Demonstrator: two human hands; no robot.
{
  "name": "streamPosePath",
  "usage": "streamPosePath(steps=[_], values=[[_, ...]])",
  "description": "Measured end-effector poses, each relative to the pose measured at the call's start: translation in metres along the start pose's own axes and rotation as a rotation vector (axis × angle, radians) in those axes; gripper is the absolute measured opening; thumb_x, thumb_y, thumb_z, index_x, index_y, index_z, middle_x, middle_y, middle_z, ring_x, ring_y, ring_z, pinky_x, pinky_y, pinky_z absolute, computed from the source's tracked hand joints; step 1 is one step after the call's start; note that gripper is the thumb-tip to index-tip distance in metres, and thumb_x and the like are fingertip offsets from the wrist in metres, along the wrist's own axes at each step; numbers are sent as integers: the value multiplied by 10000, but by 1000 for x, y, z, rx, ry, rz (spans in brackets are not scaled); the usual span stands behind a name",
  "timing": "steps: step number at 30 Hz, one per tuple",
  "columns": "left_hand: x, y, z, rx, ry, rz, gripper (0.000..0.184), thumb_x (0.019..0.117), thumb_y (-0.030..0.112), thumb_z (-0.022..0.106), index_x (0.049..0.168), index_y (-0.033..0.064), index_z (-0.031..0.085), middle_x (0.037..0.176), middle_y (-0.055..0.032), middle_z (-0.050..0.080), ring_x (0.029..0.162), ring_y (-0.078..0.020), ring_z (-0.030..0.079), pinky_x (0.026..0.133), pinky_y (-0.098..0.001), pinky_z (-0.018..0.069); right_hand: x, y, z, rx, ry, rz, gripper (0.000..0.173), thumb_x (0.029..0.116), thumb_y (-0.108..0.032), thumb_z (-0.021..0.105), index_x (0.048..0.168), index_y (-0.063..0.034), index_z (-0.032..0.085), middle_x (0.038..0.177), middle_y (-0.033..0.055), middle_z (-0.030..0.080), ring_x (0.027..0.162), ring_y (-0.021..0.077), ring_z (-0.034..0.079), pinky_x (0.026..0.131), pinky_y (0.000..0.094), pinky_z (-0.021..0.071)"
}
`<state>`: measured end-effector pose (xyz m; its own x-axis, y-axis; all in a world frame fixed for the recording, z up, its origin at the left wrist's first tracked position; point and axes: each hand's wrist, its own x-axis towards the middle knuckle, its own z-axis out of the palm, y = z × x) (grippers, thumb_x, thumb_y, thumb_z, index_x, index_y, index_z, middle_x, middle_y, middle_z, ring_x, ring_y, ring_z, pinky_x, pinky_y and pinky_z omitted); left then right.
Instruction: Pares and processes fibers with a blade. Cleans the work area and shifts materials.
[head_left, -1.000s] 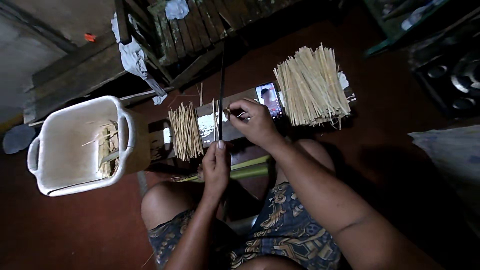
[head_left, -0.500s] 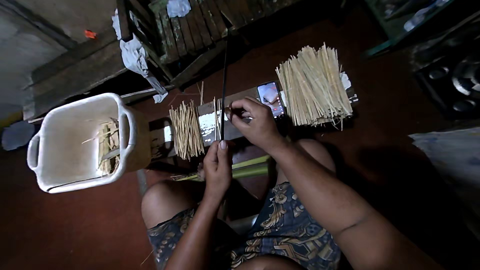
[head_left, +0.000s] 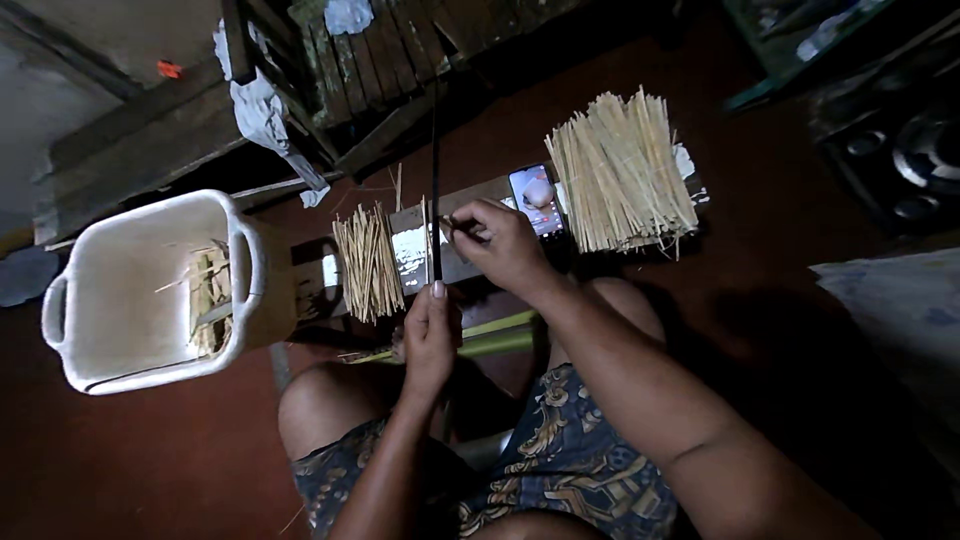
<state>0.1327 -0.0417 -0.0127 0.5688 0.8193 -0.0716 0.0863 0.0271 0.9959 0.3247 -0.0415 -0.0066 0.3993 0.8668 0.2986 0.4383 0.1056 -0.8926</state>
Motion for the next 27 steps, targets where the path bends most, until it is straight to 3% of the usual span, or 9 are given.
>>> streamPosePath(steps=[8, 13, 27], values=[[-6, 0, 1, -132, -7, -36, 525, 1127, 420, 261, 1057, 49, 626, 627, -29, 476, 472, -139, 442, 437, -289, 436, -2, 1, 4, 6, -10, -34, 116, 963, -178, 717, 1055, -109, 734, 1030, -6, 708, 897, 65, 706, 793, 280, 646], [-7, -1, -5, 37, 73, 102, 469, 1121, 406, 332, 1084, 62, 648, 645, -22, 512, 501, -142, 484, 459, -309, 467, -2, 0, 4, 4, -9, -30, 111, 950, -157, 717, 1046, -102, 729, 1032, 0, 708, 872, 67, 705, 774, 279, 646], [-1, 1, -1, 61, 40, 74, 461, 1122, 404, 334, 1069, 71, 648, 629, -33, 481, 483, -152, 449, 442, -307, 431, -4, -1, 2, -8, -9, -18, 107, 941, -159, 723, 1034, -107, 727, 1020, -5, 704, 871, 66, 702, 772, 281, 644]])
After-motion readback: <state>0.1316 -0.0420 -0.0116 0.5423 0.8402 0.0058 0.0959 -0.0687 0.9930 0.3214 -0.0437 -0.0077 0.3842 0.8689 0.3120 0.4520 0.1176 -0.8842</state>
